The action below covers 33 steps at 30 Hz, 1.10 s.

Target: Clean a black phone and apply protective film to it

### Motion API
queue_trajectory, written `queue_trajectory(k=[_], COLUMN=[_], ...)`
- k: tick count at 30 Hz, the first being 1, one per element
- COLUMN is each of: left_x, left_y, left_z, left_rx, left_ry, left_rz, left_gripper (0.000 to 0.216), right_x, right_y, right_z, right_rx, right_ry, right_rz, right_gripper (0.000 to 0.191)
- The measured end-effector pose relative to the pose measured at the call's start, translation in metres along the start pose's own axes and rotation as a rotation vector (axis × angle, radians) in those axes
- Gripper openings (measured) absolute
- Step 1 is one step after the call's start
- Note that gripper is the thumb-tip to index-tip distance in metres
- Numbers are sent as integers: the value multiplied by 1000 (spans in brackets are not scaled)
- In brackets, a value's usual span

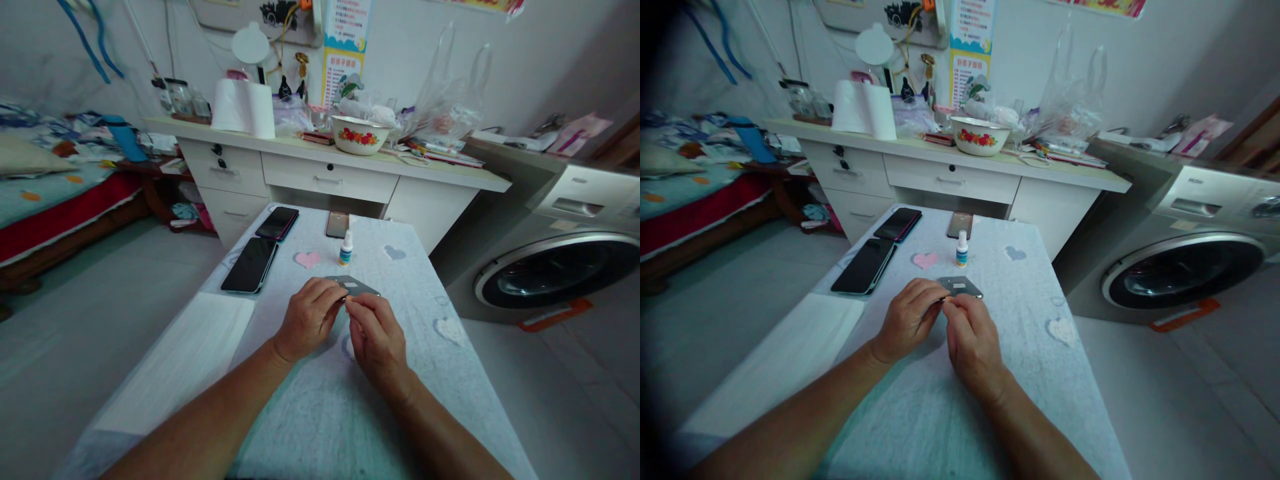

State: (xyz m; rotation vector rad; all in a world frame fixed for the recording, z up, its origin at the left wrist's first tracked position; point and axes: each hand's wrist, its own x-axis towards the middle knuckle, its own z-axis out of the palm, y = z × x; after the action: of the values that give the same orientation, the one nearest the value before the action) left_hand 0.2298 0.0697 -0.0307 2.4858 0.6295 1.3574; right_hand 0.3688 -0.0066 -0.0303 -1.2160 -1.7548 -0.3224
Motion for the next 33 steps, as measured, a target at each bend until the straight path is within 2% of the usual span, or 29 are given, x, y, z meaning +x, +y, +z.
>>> queue_trajectory(k=[5,14,22,33], left_x=[0,-2,-2,-2], left_y=[-1,-5,-4,-3], left_z=[1,1,1,5], left_rx=[-2,19,17,-10], left_ry=[12,35,27,15], left_rz=[-5,-10,-41,-39], left_gripper=[17,17,17,16], right_x=[2,2,3,-1], right_y=[-1,10,11,4], right_z=[0,-9,-12,-1], right_rx=[-27,-80,-94,-17], right_ry=[-9,62,99,3], right_rz=[-17,101,132,32], right_gripper=[37,34,30,42])
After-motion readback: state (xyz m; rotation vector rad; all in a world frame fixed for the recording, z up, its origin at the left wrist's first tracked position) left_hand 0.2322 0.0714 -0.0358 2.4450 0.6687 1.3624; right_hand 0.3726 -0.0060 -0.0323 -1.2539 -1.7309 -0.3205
